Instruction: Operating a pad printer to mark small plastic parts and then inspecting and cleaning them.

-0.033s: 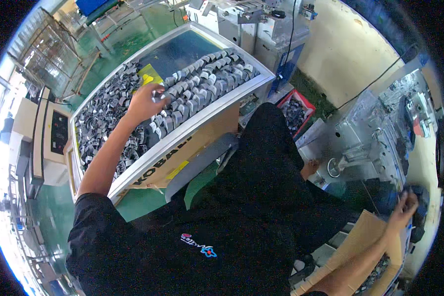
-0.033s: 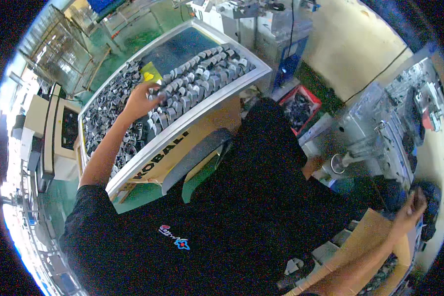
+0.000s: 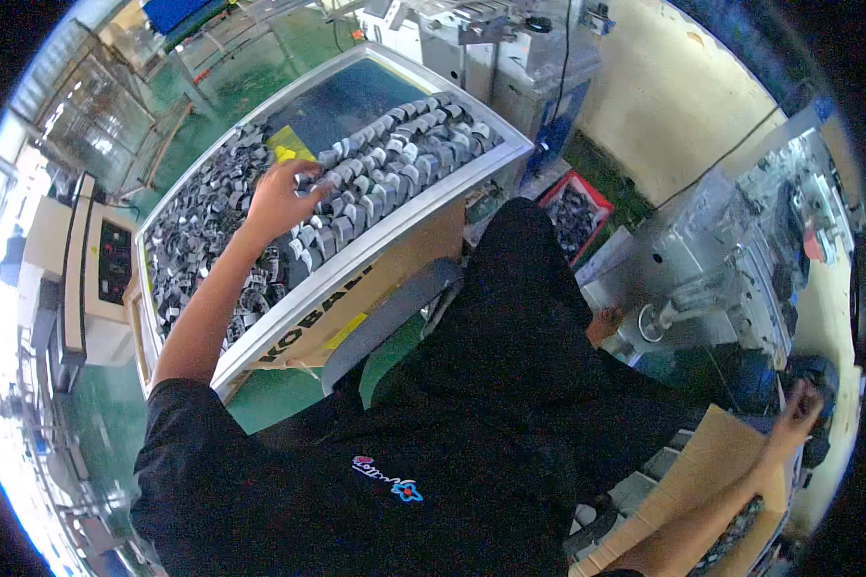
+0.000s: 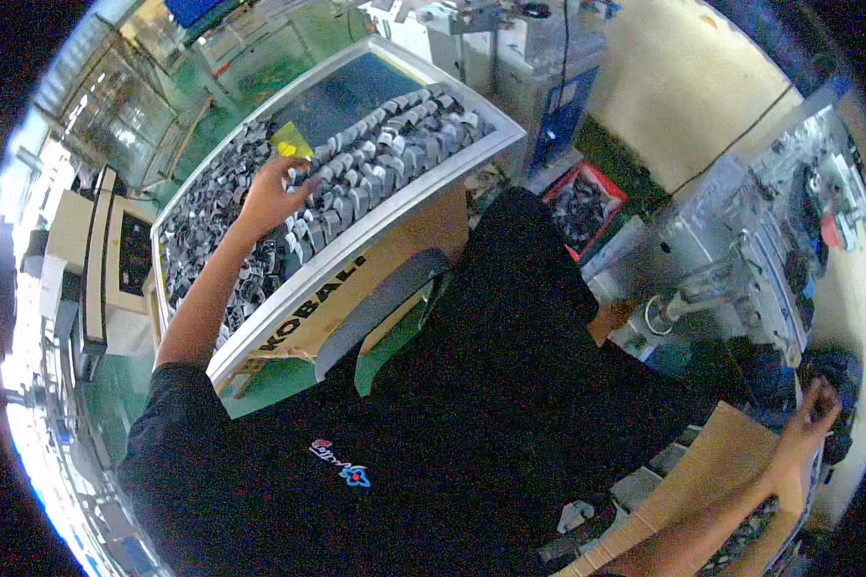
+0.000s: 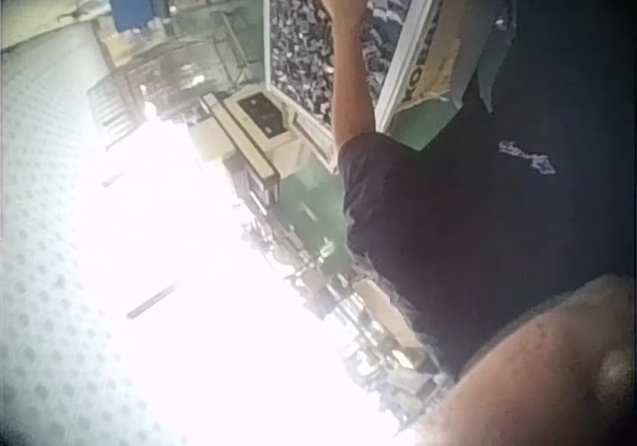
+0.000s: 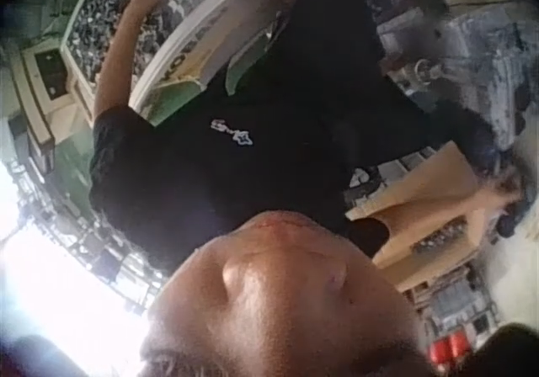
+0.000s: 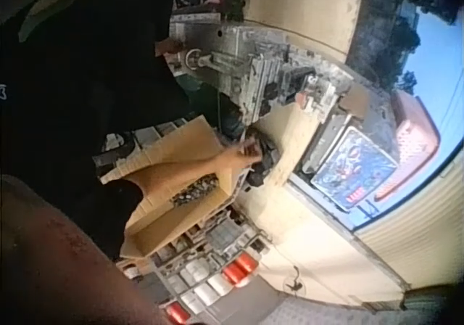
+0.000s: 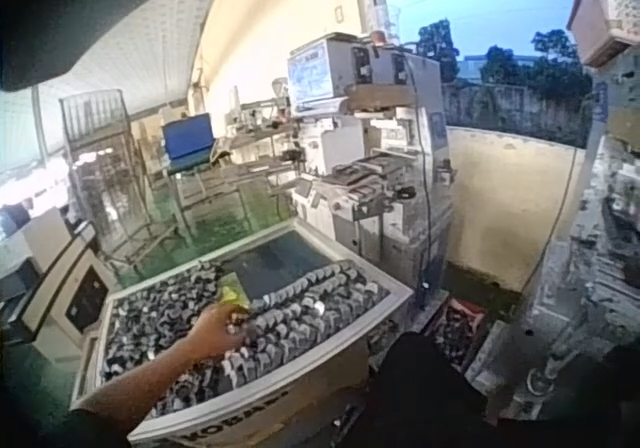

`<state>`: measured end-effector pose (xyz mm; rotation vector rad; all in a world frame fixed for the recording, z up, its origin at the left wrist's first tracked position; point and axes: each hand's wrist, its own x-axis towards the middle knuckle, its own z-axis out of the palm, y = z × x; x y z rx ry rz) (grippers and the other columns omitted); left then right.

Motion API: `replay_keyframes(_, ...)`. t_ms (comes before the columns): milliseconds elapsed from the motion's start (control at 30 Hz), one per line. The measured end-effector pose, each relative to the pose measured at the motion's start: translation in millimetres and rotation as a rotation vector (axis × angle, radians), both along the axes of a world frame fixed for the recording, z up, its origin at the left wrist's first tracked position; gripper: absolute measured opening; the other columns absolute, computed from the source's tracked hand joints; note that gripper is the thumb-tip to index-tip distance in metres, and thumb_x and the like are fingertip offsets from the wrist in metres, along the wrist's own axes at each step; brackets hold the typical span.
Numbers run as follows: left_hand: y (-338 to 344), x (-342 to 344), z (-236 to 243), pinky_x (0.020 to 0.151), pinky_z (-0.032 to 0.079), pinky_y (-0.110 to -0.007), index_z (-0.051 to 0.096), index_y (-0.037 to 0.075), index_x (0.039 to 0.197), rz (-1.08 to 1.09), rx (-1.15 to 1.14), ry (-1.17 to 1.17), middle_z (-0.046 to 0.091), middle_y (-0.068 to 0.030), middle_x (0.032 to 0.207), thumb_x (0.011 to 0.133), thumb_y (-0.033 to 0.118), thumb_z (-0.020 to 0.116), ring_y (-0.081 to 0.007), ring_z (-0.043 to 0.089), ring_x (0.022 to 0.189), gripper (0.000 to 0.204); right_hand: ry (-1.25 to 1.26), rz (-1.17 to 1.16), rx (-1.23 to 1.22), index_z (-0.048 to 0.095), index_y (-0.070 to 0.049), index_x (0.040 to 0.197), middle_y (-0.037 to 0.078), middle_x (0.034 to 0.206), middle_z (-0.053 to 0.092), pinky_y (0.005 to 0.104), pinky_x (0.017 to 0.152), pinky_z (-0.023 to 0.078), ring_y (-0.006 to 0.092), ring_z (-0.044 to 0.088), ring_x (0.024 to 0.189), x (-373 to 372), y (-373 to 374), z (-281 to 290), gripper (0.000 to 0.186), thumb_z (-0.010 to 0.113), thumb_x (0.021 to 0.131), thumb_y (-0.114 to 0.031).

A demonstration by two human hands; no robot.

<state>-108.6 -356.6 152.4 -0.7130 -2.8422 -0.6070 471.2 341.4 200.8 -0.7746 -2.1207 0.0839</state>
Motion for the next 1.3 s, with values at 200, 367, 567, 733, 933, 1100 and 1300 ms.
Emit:
replay_keyframes(200,99.9,41.9,19.5,0.087,0.052,-0.037,0.069,0.006,0.111,-0.346,0.268,0.114,0.068,-0.0141,0.112,0.085,0.019,0.075,-0.0285,0.064,0.102,0.030,-0.281,-0.380,-0.428,0.062,0.001,0.104,0.011,0.092,0.067,0.0319,0.075,0.050,0.0186,0.064,0.084,232.2,112.1,-1.3,0.029,0.057,0.102,-0.028)
replay_keyframes(367,221.7,93.6,-22.8,0.094,0.049,-0.044,0.067,0.006,0.108,-0.765,0.368,0.102,0.066,-0.0165,0.108,0.085,0.025,0.073,-0.0357,0.062,0.105,0.031,-0.219,-0.445,-0.976,0.062,0.000,0.104,0.011,0.092,0.067,0.0318,0.073,0.050,0.0182,0.064,0.083,297.2,41.7,-110.4,0.028,0.058,0.101,-0.027)
replay_keyframes(567,346.9,152.4,-144.3,0.082,0.050,-0.050,0.068,0.008,0.096,-0.877,0.154,-0.110,0.068,-0.0157,0.093,0.083,0.033,0.069,-0.0384,0.064,0.092,0.028,-0.041,-0.410,-1.124,0.063,0.000,0.104,0.010,0.091,0.067,0.0316,0.071,0.050,0.0176,0.064,0.082,271.3,1.5,-137.1,0.027,0.059,0.100,-0.027)
replay_keyframes(733,354.3,183.8,-211.3,0.090,0.044,-0.044,0.074,0.013,0.089,-0.864,-0.331,0.002,0.072,-0.0109,0.089,0.089,0.038,0.062,-0.0284,0.067,0.091,0.028,-0.011,-0.374,-1.115,0.063,-0.001,0.104,0.010,0.091,0.068,0.0315,0.069,0.050,0.0171,0.063,0.080,253.8,11.3,-126.8,0.026,0.060,0.099,-0.026)
replay_keyframes(933,345.8,175.5,-205.5,0.093,0.042,-0.045,0.073,0.015,0.094,-0.931,-0.284,-0.090,0.072,-0.0083,0.092,0.089,0.038,0.063,-0.0286,0.067,0.092,0.026,0.001,-0.376,-1.137,0.063,-0.001,0.104,0.010,0.091,0.068,0.0313,0.067,0.050,0.0165,0.063,0.079,248.6,12.5,-128.6,0.025,0.061,0.098,-0.026)
replay_keyframes(1100,343.0,181.0,-200.1,0.098,0.039,-0.045,0.073,0.012,0.105,-0.911,-0.349,-0.054,0.071,-0.0098,0.105,0.089,0.054,0.060,-0.0279,0.064,0.103,0.047,0.011,-0.387,-1.154,0.064,-0.002,0.104,0.010,0.091,0.068,0.0312,0.066,0.050,0.0160,0.063,0.078,247.1,12.5,-129.0,0.024,0.061,0.098,-0.025)
replay_keyframes(1300,344.1,201.2,-195.1,0.112,0.028,-0.052,0.063,0.004,0.130,-0.879,-0.598,-0.024,0.066,-0.0148,0.123,0.067,0.084,0.062,-0.0321,0.060,0.117,0.101,0.008,-0.401,-1.170,0.064,-0.002,0.104,0.010,0.091,0.068,0.0310,0.064,0.050,0.0155,0.063,0.077,247.7,17.3,-124.1,0.024,0.062,0.097,-0.025)
